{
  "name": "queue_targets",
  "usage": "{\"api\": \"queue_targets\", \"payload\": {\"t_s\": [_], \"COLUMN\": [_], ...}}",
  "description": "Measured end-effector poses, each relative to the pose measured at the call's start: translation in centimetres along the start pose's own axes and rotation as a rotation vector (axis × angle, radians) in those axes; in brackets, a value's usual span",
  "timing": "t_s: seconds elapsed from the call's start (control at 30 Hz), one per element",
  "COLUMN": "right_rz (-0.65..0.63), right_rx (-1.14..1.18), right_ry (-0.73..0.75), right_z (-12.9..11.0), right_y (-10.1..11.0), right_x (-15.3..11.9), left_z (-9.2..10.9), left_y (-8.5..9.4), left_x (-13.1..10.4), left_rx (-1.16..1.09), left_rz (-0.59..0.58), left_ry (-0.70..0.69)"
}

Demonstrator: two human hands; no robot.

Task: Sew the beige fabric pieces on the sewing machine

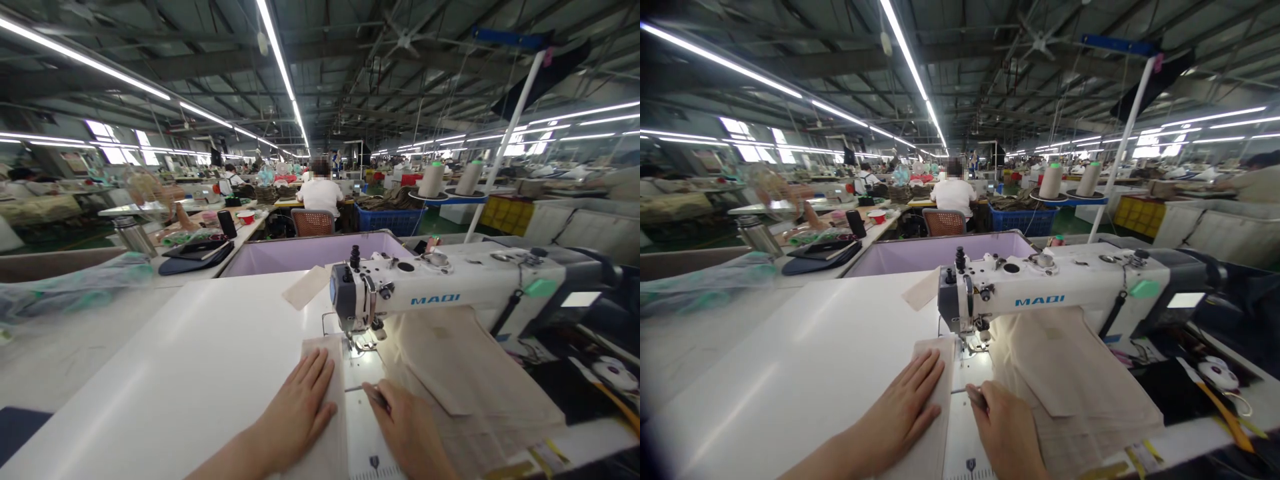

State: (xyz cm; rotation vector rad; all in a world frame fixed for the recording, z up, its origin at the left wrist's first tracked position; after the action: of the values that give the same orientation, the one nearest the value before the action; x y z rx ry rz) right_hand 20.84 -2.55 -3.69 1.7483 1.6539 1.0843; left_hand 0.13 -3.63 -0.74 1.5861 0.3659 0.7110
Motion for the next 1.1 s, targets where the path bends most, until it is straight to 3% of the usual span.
{"api": "queue_targets", "payload": {"t_s": [0.13, 0.27, 0.33, 0.53, 0.6, 0.7, 0.87, 1.1], "right_rz": [0.018, 0.132, 0.175, 0.154, 0.13, 0.041, -0.103, -0.086], "right_rx": [0.009, 0.056, 0.085, 0.147, 0.15, 0.075, -0.012, 0.161], "right_ry": [0.047, 0.069, 0.084, 0.101, 0.028, -0.039, -0.113, -0.217], "right_z": [0.1, -0.4, -0.8, -0.6, 0.9, 4.0, 8.6, 9.5], "right_y": [0.0, 0.6, 1.0, 3.8, 5.6, 8.1, 9.5, 9.7], "right_x": [0.0, -0.1, -0.2, -0.2, -0.1, -0.3, -0.9, 0.4], "left_z": [2.1, 4.1, 2.8, -6.8, -7.7, -5.6, -0.9, 1.3], "left_y": [0.7, -0.5, -0.4, 1.7, 1.8, 0.8, -1.0, -0.1], "left_x": [0.4, -0.1, 0.1, 4.2, 5.1, 4.8, 2.9, 3.9], "left_rx": [-0.033, -0.197, -0.151, 0.137, 0.169, 0.178, 0.172, 0.107], "left_rz": [-0.088, -0.363, -0.285, 0.086, 0.111, 0.065, 0.056, -0.048], "left_ry": [0.103, 0.2, 0.232, 0.362, 0.334, 0.173, -0.019, -0.002]}}
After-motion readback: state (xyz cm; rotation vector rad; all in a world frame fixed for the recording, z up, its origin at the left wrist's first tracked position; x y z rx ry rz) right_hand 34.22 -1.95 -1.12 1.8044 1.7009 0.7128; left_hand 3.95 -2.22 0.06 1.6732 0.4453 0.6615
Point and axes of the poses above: each hand's wrist, its own x-axis towards the middle knuckle, its own y-axis out of the back of the hand, z = x × y, the point moved 4 cm from there along x, towards the middle knuckle, and after that the axes turned 15 degrees about -y, right-handed, at the moved point
